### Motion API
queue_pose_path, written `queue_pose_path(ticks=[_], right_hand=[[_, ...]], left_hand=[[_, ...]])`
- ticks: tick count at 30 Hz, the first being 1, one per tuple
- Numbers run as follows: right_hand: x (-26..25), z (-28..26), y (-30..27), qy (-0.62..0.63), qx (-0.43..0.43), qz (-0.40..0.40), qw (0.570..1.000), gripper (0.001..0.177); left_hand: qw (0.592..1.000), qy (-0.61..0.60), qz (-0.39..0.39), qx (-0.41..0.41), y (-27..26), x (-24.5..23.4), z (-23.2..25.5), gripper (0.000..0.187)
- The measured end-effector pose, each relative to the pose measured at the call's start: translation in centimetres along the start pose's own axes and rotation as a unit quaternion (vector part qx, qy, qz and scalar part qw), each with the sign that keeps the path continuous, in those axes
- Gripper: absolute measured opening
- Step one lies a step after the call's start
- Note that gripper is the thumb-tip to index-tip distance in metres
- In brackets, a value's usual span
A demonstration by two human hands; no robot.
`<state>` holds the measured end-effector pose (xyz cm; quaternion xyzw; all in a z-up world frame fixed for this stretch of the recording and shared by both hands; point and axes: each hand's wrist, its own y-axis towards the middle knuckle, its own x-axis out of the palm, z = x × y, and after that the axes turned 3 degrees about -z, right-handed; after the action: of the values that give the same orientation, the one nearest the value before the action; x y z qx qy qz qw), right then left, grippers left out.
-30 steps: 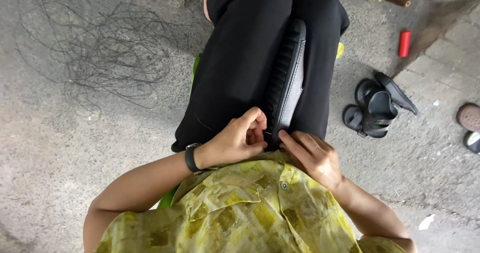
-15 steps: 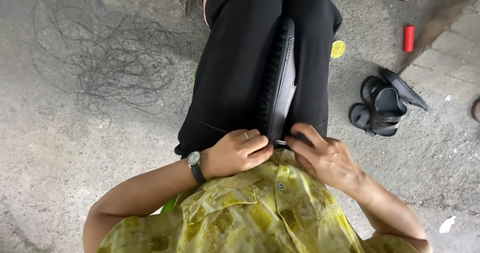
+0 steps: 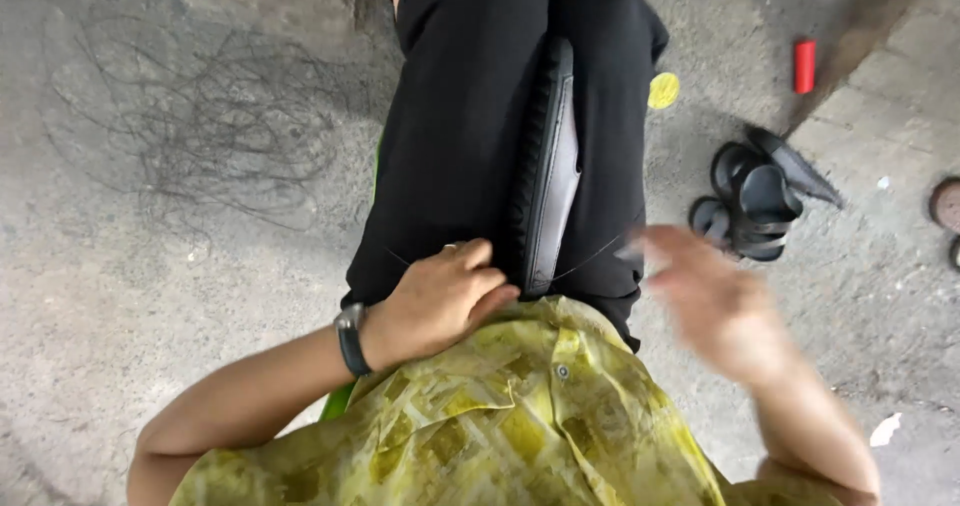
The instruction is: Hand-sewing the sole of a shoe using a needle and thread to repair it
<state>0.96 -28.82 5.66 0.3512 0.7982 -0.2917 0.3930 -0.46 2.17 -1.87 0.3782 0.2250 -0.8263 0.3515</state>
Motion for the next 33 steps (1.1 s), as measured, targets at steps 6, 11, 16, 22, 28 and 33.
queue_pose_path(ticks=[6,11,16,22,28,33], right_hand=[[4.3,-3.2,3.1,0.286,0.011,-0.051,0.957,0.025],[6.9,-2.2,4.1,0.361,0.046,-0.019,0.931,0.021],[4.7,-3.5,4.4,0.158,0.001,0.011,0.987,0.028],[4.7,-3.6,3.4,-0.047,-0.026,0.021,0.998,0.038],[5.7,-3.3,2.4,-0.134,-0.038,0.017,0.990,0.037],[8.7,-2.7,2.0,-0.160,-0.046,-0.025,0.986,0.042]], left_hand=[[0.842,-0.538,0.005,0.022,3.9,-5.3,-0.5,0.021],[0.687,-0.718,0.079,-0.079,9.0,-3.8,-3.5,0.036],[0.933,-0.327,0.153,-0.011,7.5,-7.2,-5.9,0.037],[0.981,-0.100,0.145,0.076,4.1,-5.2,-1.6,0.033],[0.975,-0.201,0.081,0.048,3.0,-2.2,-0.5,0.061],[0.966,-0.226,0.111,0.054,3.5,-0.2,-1.1,0.059]])
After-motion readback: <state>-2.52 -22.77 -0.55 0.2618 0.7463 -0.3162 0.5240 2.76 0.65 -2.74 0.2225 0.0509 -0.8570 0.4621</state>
